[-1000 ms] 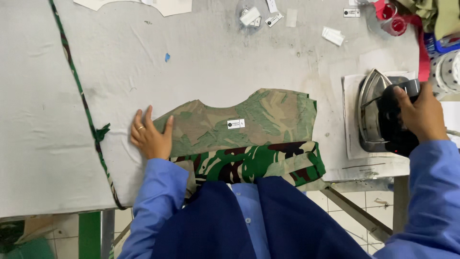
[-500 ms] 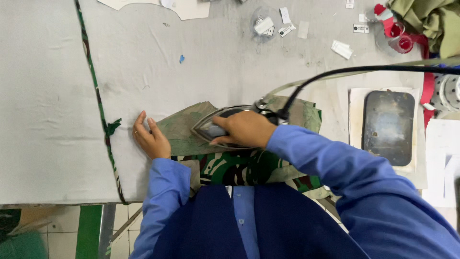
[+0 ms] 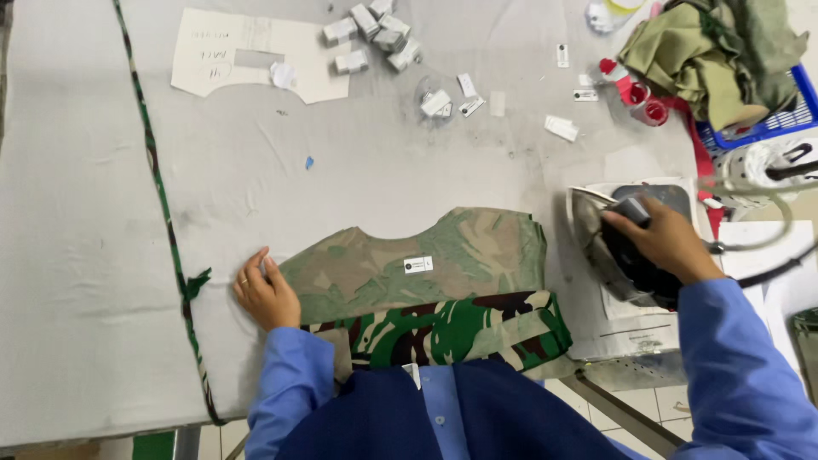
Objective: The person irons a stack of camouflage-patterned fabric pieces on a white-covered table. They repeatedly pick up small white labels from a pile, place them on the fabric, and press them with a steam iron. The person adjusts the fabric pieces between ironing cycles.
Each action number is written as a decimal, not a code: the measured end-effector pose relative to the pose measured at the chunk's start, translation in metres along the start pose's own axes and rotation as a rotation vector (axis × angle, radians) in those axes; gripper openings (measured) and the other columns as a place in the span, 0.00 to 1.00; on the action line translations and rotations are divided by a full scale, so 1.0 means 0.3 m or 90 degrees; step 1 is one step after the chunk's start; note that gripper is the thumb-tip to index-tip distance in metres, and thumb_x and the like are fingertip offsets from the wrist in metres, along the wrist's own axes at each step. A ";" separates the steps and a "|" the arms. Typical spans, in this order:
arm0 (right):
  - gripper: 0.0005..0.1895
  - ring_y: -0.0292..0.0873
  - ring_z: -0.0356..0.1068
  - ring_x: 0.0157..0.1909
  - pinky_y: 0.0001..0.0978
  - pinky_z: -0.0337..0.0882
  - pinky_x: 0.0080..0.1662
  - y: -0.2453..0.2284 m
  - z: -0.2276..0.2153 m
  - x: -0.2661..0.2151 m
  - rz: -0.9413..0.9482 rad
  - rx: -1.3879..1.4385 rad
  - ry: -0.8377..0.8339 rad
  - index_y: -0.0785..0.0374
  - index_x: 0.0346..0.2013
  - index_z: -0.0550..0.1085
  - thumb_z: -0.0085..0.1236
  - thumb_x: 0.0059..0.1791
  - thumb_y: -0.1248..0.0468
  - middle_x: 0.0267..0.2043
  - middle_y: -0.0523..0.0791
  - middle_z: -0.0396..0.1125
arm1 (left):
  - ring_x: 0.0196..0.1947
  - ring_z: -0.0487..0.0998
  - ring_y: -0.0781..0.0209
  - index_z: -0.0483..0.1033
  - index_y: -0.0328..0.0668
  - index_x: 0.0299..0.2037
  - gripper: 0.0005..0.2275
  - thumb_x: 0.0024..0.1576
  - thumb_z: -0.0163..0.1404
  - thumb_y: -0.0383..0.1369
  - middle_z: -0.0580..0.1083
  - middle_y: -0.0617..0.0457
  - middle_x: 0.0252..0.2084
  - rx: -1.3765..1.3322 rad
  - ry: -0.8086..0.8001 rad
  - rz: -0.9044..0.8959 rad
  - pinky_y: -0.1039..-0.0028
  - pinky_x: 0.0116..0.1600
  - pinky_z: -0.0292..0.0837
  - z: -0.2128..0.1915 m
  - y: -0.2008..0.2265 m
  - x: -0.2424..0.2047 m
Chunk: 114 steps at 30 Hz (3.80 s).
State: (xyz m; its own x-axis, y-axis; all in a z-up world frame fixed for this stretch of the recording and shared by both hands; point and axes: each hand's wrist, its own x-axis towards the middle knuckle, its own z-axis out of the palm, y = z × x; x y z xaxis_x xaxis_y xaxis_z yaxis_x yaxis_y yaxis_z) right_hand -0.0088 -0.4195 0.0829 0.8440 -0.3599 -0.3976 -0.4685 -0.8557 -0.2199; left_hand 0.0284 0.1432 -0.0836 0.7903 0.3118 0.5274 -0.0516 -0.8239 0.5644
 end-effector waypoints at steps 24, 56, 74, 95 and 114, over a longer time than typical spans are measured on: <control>0.14 0.57 0.72 0.44 0.47 0.69 0.44 -0.395 0.532 -0.313 -0.469 0.157 -0.334 0.61 0.35 0.75 0.51 0.50 0.54 0.36 0.51 0.73 | 0.40 0.76 0.55 0.73 0.53 0.41 0.13 0.55 0.50 0.49 0.73 0.58 0.35 -0.032 -0.725 0.278 0.67 0.42 0.74 -0.112 0.483 -0.394; 0.18 0.54 0.74 0.45 0.47 0.72 0.45 -0.365 0.364 -0.002 -0.141 0.022 0.057 0.59 0.43 0.72 0.57 0.50 0.48 0.39 0.50 0.72 | 0.43 0.78 0.49 0.80 0.51 0.37 0.08 0.58 0.55 0.43 0.76 0.50 0.33 -0.062 -0.487 -0.103 0.62 0.48 0.74 0.098 0.216 0.094; 0.08 0.43 0.68 0.25 0.31 0.70 0.28 -0.202 0.583 0.162 -0.407 -0.002 0.462 0.43 0.44 0.72 0.53 0.51 0.62 0.27 0.36 0.56 | 0.21 0.73 0.63 0.81 0.67 0.39 0.07 0.52 0.60 0.38 0.68 0.63 0.20 0.048 -0.221 0.282 0.75 0.29 0.73 0.076 0.172 0.096; 0.16 0.48 0.68 0.45 0.38 0.68 0.44 -0.619 0.334 0.520 -0.484 -0.084 0.410 0.52 0.51 0.73 0.62 0.49 0.58 0.42 0.43 0.65 | 0.72 0.52 0.48 0.52 0.64 0.71 0.26 0.62 0.35 0.54 0.53 0.48 0.73 0.251 -0.419 0.162 0.39 0.66 0.42 0.067 0.319 -0.024; 0.10 0.47 0.65 0.37 0.38 0.61 0.34 -0.752 0.281 0.803 -0.597 -0.196 0.327 0.49 0.36 0.77 0.68 0.43 0.53 0.33 0.39 0.69 | 0.73 0.50 0.53 0.52 0.67 0.71 0.28 0.60 0.34 0.57 0.51 0.56 0.74 0.282 -0.431 0.150 0.46 0.68 0.45 0.073 0.317 -0.019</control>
State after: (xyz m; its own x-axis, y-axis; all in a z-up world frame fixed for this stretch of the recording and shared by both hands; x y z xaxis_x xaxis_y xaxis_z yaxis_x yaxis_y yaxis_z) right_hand 0.2782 -0.2818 -0.0383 0.8709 0.4277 0.2420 0.4367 -0.8994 0.0184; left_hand 0.0322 0.0527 -0.0468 0.9916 -0.1263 0.0262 -0.1285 -0.9854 0.1120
